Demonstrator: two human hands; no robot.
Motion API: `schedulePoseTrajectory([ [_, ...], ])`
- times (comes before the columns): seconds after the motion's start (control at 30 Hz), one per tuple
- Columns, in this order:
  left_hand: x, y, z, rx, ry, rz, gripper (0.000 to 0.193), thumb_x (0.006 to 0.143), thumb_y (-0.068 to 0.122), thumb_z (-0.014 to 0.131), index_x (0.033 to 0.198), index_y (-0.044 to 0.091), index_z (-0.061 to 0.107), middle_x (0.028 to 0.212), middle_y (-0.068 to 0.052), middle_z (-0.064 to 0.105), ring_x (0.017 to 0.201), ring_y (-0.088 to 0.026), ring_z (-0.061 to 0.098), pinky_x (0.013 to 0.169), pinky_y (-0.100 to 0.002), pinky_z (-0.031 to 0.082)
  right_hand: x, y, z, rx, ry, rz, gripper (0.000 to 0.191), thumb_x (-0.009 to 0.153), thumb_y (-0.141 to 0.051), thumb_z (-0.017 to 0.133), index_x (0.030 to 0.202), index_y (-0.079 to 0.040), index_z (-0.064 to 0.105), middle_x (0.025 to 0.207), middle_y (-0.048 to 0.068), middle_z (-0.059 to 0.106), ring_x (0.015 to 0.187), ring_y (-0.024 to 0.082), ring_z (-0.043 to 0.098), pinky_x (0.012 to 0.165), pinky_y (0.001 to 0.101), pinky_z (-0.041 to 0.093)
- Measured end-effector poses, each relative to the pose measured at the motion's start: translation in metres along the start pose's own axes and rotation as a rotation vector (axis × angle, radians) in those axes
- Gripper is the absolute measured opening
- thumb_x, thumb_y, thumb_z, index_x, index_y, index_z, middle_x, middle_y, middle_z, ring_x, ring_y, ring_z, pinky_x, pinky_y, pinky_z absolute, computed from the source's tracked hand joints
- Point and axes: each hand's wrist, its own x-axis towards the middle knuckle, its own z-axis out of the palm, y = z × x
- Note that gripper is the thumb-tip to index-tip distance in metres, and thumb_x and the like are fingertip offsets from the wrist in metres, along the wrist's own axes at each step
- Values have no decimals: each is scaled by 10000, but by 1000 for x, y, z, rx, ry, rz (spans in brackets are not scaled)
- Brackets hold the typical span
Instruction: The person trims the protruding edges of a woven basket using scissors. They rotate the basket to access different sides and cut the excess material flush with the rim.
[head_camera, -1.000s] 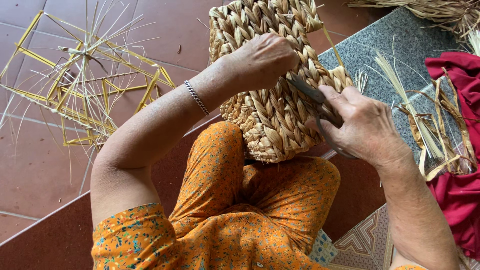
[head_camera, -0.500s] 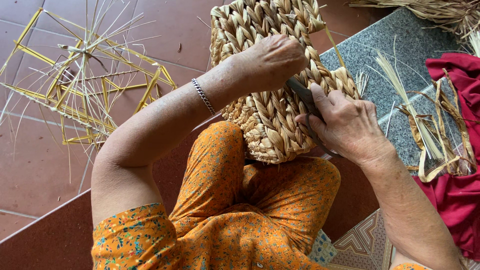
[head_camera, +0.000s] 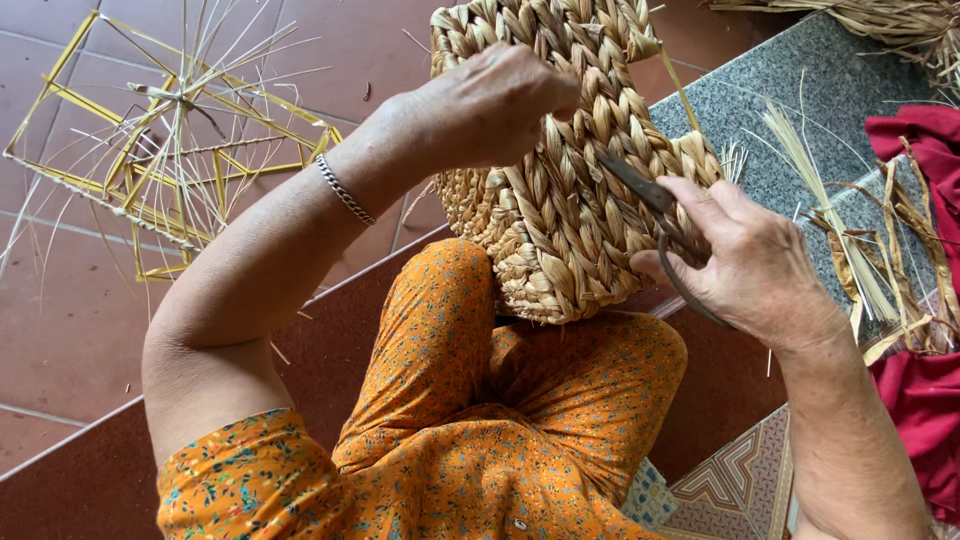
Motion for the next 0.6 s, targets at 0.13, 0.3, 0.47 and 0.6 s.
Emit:
schedulePoseTrajectory([
  [0.13, -2, 0, 18, 229, 51, 170, 238, 944, -117, 545, 751, -1, 622, 757, -113, 604, 565, -139, 595, 452, -298, 484, -4, -9, 4, -37, -39, -25, 792, 768, -564, 767, 1390, -97, 617, 910, 146, 624, 776, 339, 677, 695, 455, 560],
  [0.3, 2, 8, 30, 297, 50, 174, 217, 934, -74, 586, 735, 8, 615, 810, -96, 614, 622, -173, 612, 464, -317, 536, -3, -14, 10, -82, -2, -83, 791, 783, -582, 767, 1378, -83, 616, 900, 154, 617, 772, 353, 667, 689, 460, 554],
  [0.47, -3, 4, 33, 260, 236, 298, 95, 806, -81, 589, 789, 9, 618, 811, -104, 607, 648, -191, 619, 536, -321, 552, 0, -15, 14, -155, 24, -132, 801, 783, -573, 767, 1388, -71, 615, 869, 148, 602, 761, 340, 656, 683, 457, 547],
  [0.6, 0, 3, 33, 226, 80, 174, 146, 922, -86, 573, 804, -11, 617, 776, -126, 610, 594, -187, 602, 456, -332, 534, 3, -14, 14, -152, -10, -81, 799, 776, -566, 784, 1389, -80, 617, 876, 144, 616, 751, 344, 657, 663, 457, 543],
])
